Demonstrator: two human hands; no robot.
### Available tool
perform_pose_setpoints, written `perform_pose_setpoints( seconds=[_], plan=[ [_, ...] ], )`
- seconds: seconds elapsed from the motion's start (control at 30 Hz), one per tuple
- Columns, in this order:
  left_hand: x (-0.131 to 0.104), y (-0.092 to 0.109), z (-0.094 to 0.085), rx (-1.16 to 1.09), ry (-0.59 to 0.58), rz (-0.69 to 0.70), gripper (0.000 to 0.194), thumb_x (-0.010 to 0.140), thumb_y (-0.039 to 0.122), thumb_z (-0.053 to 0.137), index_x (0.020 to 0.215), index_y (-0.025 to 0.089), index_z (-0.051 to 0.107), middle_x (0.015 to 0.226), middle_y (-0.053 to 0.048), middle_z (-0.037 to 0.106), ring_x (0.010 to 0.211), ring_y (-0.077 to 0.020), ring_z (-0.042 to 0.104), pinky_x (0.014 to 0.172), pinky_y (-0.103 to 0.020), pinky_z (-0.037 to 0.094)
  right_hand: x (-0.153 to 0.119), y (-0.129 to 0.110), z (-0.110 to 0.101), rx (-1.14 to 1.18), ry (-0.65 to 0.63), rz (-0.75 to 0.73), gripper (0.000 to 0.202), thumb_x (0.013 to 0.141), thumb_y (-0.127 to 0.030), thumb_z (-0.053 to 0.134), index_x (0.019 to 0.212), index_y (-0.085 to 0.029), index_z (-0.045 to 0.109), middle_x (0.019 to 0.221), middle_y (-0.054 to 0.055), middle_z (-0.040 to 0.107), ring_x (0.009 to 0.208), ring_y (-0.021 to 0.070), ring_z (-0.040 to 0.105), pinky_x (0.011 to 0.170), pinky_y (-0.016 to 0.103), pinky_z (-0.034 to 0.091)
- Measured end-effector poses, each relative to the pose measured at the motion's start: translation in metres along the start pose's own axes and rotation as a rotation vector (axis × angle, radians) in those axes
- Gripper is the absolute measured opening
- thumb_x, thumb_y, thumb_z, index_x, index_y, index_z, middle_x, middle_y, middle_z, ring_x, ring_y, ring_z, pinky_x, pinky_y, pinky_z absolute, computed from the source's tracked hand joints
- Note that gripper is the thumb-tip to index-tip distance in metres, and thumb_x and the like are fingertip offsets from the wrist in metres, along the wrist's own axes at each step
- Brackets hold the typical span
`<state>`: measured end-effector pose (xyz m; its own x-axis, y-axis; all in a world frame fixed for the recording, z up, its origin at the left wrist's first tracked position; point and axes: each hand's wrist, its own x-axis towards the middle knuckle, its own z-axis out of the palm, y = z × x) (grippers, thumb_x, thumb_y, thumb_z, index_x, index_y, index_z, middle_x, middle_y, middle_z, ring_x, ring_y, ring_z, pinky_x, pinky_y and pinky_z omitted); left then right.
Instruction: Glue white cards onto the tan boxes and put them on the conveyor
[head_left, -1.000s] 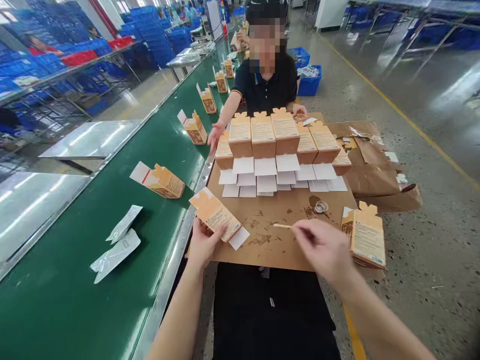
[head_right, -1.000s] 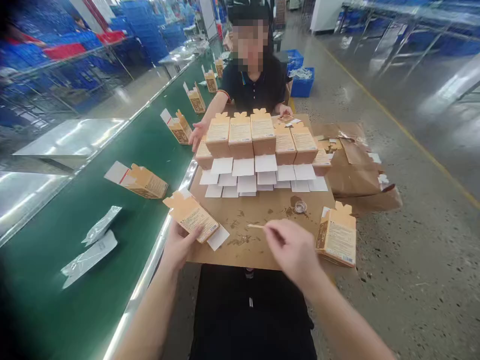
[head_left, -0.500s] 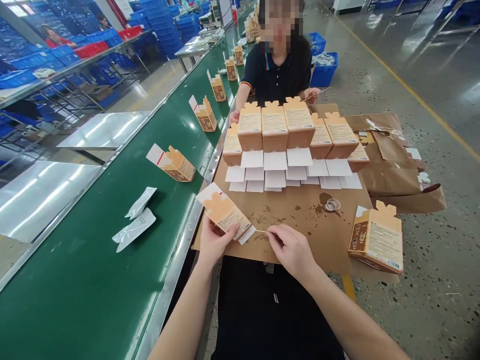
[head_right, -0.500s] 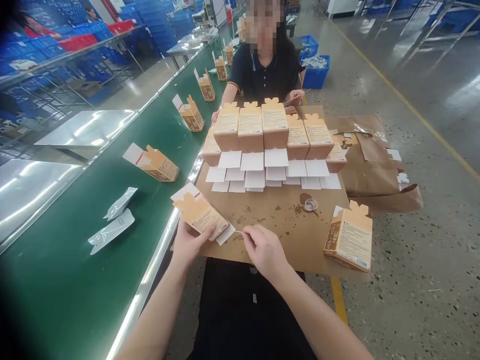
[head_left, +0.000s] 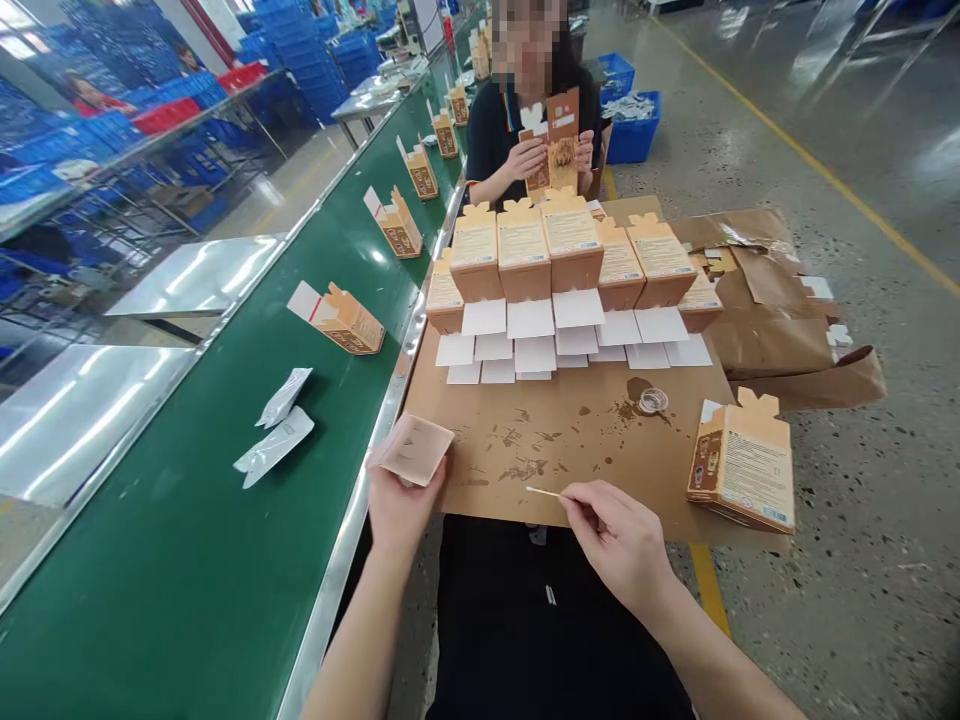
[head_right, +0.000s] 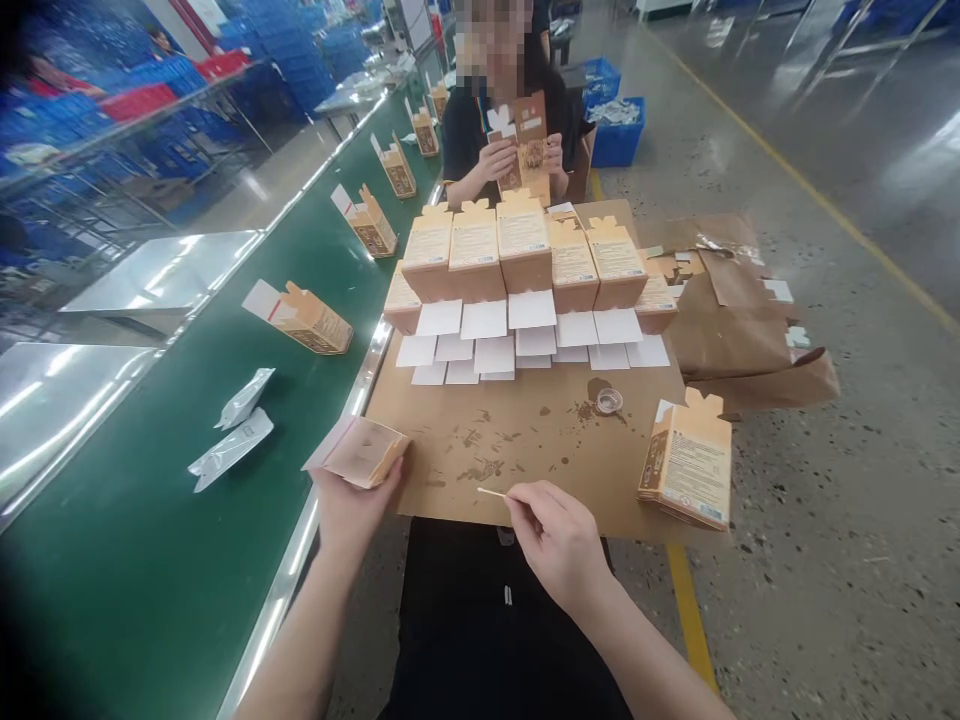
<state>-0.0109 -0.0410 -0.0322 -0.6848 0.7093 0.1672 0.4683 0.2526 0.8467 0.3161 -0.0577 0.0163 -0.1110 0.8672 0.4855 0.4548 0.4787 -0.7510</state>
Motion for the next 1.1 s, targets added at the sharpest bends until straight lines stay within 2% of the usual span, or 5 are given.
perform_pose_setpoints(
  seconds=[0.27, 0.53, 0.73, 0.87, 1.1],
  plan=[
    [0.076, -0.013, -0.087, -0.243, 0.202, -0.158, 0.112, 0.046, 0.039, 0.116, 0.136, 0.032, 0.049, 0.162, -0.02, 0.076, 0.158, -0.0452, 0.077, 0.136, -0.072, 0.062, -0.003, 0.008, -0.007, 0.021, 0.045, 0.021, 0.024, 0.113, -0.014, 0.075, 0.099, -0.032, 0.082, 0.076, -0.002, 0.081, 0.056, 0.0183, 0.071, 0.052, 0.03, 0.059],
    [0.079, -0.023, -0.096, -0.117, 0.169, -0.311, 0.107, 0.043, 0.039, 0.119, 0.132, 0.029, 0.06, 0.152, -0.017, 0.078, 0.16, -0.0492, 0.074, 0.147, -0.075, 0.049, 0.017, 0.002, -0.013, 0.023, 0.069, -0.004, 0.023, 0.111, -0.018, 0.077, 0.096, -0.033, 0.084, 0.074, -0.002, 0.083, 0.053, 0.02, 0.073, 0.049, 0.03, 0.063],
    [0.044, -0.047, -0.113, -0.173, 0.438, -0.009, 0.102, 0.053, 0.056, 0.114, 0.134, 0.033, 0.057, 0.146, -0.009, 0.064, 0.161, -0.0465, 0.065, 0.147, -0.078, 0.045, 0.008, 0.01, -0.07, -0.105, 0.144, 0.168, 0.016, 0.103, -0.032, 0.084, 0.093, -0.043, 0.088, 0.069, -0.003, 0.085, 0.045, 0.0263, 0.078, 0.049, 0.035, 0.073],
    [0.043, -0.009, -0.078, -0.358, 0.308, 0.177, 0.06, 0.079, 0.06, 0.101, 0.119, 0.031, 0.066, 0.124, -0.005, 0.069, 0.121, -0.0325, 0.075, 0.13, -0.066, 0.06, -0.008, 0.017, -0.102, -0.22, 0.206, 0.315, 0.012, 0.099, -0.043, 0.087, 0.089, -0.048, 0.089, 0.06, -0.002, 0.079, 0.044, 0.0294, 0.079, 0.045, 0.037, 0.072],
    [0.177, 0.14, 0.07, -0.43, -0.215, -0.051, 0.056, 0.086, 0.074, 0.09, 0.112, 0.025, 0.079, 0.117, -0.01, 0.077, 0.116, -0.0294, 0.077, 0.107, -0.044, 0.065, -0.007, 0.004, -0.106, -0.173, 0.245, 0.277, 0.016, 0.106, -0.039, 0.087, 0.093, -0.045, 0.092, 0.064, -0.003, 0.08, 0.05, 0.0252, 0.08, 0.056, 0.033, 0.075]
  ],
)
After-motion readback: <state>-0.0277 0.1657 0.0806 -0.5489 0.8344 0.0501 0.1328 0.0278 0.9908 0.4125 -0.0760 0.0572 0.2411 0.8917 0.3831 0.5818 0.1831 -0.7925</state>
